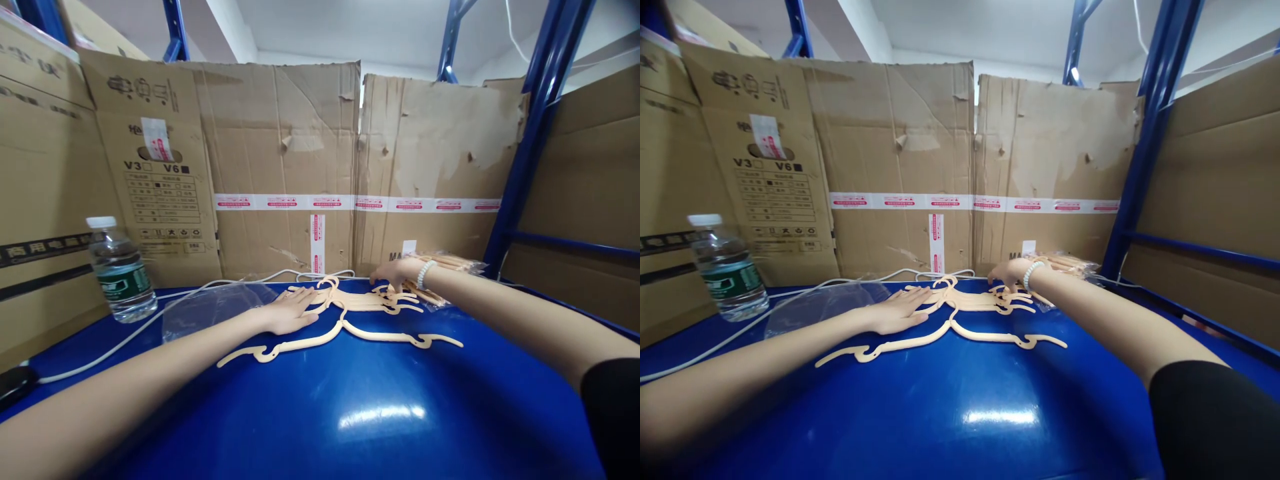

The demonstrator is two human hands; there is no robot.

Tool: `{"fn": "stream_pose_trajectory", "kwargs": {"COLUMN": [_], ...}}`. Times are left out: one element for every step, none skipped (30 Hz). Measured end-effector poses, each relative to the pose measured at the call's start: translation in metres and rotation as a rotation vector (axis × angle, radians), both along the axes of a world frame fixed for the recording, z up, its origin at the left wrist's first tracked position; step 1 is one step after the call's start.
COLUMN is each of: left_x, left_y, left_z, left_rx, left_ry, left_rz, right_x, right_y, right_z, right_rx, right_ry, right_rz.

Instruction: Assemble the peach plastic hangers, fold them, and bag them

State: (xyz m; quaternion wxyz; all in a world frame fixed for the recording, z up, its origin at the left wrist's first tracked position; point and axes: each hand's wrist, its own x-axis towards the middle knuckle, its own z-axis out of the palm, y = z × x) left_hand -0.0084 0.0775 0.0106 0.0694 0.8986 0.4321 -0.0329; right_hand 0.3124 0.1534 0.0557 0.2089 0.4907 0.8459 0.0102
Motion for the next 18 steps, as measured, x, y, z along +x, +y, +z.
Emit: {"fn": "stream_pose_trajectory", "kwargs": {"left_x": [-0.001,-0.001,-0.001,-0.002,-0.002,-0.002,-0.003,-0.003,-0.003,-0.003,-0.003,-0.003,-0.003,-0.002,-0.002,-0.001,-0.001,-0.001], "left_y": [0.001,0.003,0.005,0.008,0.01,0.012,0.014,0.015,0.015,0.015,0.014,0.013,0.011,0.009,0.008,0.006,0.005,0.004], "left_z": [0.0,-0.001,-0.001,-0.001,-0.002,-0.002,-0.003,-0.003,-0.004,-0.004,-0.005,-0.005,-0.006,-0.006,-0.007,-0.007,-0.008,-0.008], "left_rx": [0.002,0.008,0.014,0.022,0.028,0.033,0.035,0.036,0.036,0.037,0.039,0.044,0.05,0.056,0.063,0.069,0.073,0.076], "left_ry": [-0.006,-0.014,-0.025,-0.035,-0.045,-0.053,-0.059,-0.063,-0.065,-0.067,-0.068,-0.068,-0.069,-0.07,-0.07,-0.07,-0.071,-0.072], "left_rz": [-0.004,-0.008,-0.012,-0.016,-0.02,-0.024,-0.028,-0.033,-0.036,-0.037,-0.037,-0.034,-0.027,-0.019,-0.01,-0.001,0.007,0.012], "right_x": [0.0,-0.001,-0.002,-0.005,-0.007,-0.01,-0.014,-0.017,-0.02,-0.023,-0.024,-0.025,-0.025,-0.024,-0.023,-0.021,-0.02,-0.018], "right_y": [0.0,-0.001,-0.001,-0.002,-0.003,-0.003,-0.003,-0.003,-0.003,-0.002,-0.002,-0.002,-0.002,-0.003,-0.005,-0.008,-0.012,-0.018], "right_z": [-0.001,-0.002,-0.003,-0.004,-0.005,-0.006,-0.008,-0.009,-0.011,-0.012,-0.014,-0.015,-0.016,-0.016,-0.015,-0.015,-0.013,-0.012], "right_rx": [0.001,0.007,0.016,0.028,0.045,0.067,0.092,0.118,0.144,0.169,0.192,0.214,0.23,0.242,0.249,0.257,0.268,0.28], "right_ry": [0.011,0.025,0.041,0.059,0.077,0.094,0.11,0.125,0.141,0.158,0.179,0.201,0.224,0.246,0.267,0.288,0.309,0.33], "right_rz": [0.002,0.007,0.015,0.025,0.033,0.037,0.038,0.038,0.037,0.037,0.039,0.043,0.048,0.052,0.054,0.053,0.048,0.04]}}
